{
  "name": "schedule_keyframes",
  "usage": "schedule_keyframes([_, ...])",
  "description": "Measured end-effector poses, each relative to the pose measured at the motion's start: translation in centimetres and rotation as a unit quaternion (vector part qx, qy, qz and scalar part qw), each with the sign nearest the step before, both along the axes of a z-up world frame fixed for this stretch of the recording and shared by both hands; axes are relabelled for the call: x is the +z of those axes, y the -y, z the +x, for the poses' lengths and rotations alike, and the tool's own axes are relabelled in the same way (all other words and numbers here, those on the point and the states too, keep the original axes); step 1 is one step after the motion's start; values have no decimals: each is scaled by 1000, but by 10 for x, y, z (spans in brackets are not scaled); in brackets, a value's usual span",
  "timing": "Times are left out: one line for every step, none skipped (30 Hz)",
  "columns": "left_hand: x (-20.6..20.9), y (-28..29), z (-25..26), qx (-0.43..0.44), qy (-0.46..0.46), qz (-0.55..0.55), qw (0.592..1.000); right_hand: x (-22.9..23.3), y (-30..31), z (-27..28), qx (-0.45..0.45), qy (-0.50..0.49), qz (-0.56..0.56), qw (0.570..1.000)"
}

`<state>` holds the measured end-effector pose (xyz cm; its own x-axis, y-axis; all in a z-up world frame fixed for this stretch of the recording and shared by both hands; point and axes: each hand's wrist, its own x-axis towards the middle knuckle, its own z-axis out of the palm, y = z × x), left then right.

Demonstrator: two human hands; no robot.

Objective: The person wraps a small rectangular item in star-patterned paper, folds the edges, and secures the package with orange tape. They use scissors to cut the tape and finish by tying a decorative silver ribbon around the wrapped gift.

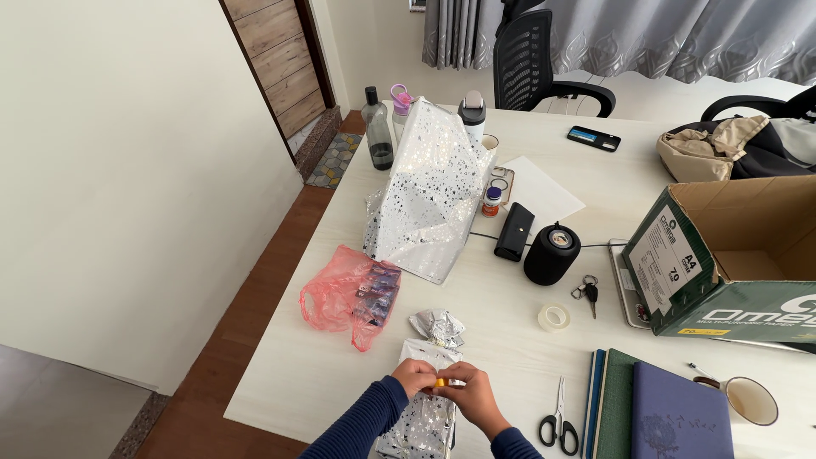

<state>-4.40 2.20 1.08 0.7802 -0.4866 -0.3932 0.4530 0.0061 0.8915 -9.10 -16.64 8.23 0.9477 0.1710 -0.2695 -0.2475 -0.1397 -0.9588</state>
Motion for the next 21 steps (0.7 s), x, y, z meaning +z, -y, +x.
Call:
schedule_keyframes([-1,-1,-1,4,4,-8,1000,1,0,-1,1,0,-2,1000])
schedule_keyframes([-1,-2,-1,9,8,-16,1000,2,-1,-1,3,1,-4,1000])
schedule_keyframes([-1,-2,-2,11,9,-16,1000,3,-1,-2,6,3,-4,1000])
schedule_keyframes([-1,-3,-3,13,10,-15,1000,3,-1,-2,9,6,-4,1000])
schedule_keyframes([0,-4,-4,16,11,-15,1000,2,-1,-3,11,8,-4,1000])
schedule_keyframes([1,-4,-5,17,11,-16,1000,2,-1,-3,11,7,3,1000])
schedule_keyframes([2,-5,-5,17,12,-17,1000,1,-1,-3,11,7,10,1000])
schedule_keyframes([3,-6,-6,18,11,-18,1000,-1,-2,-4,10,5,17,1000])
schedule_keyframes([4,-7,-6,16,16,-16,1000,-3,-2,-4,8,5,19,1000])
schedule_keyframes([4,-7,-7,14,21,-13,1000,-4,-2,-4,6,6,21,1000])
schedule_keyframes([4,-8,-7,12,25,-11,1000,-6,-3,-5,4,6,24,1000])
schedule_keyframes([5,-9,-7,9,34,-13,999,-7,-3,-5,4,4,33,999])
schedule_keyframes([4,-9,-7,5,43,-16,999,-8,-3,-4,4,1,42,999])
schedule_keyframes([4,-9,-7,1,51,-18,999,-9,-3,-5,3,-2,52,999])
schedule_keyframes([3,-8,-7,16,54,-19,998,-10,-3,-5,-5,-8,68,998])
schedule_keyframes([2,-6,-8,31,56,-20,998,-10,-3,-5,-13,-14,84,996])
schedule_keyframes([0,-5,-8,45,58,-21,997,-10,-4,-5,-22,-20,99,995])
schedule_keyframes([-1,-6,-9,44,57,-22,997,-10,-4,-5,-21,-18,91,996])
schedule_keyframes([-1,-6,-8,42,56,-23,997,-10,-4,-5,-19,-15,82,996])
schedule_keyframes([-1,-7,-7,40,55,-25,997,-9,-4,-4,-18,-13,73,997])
schedule_keyframes([-2,-9,-6,24,34,-40,998,-8,-3,-4,-11,-2,60,998])
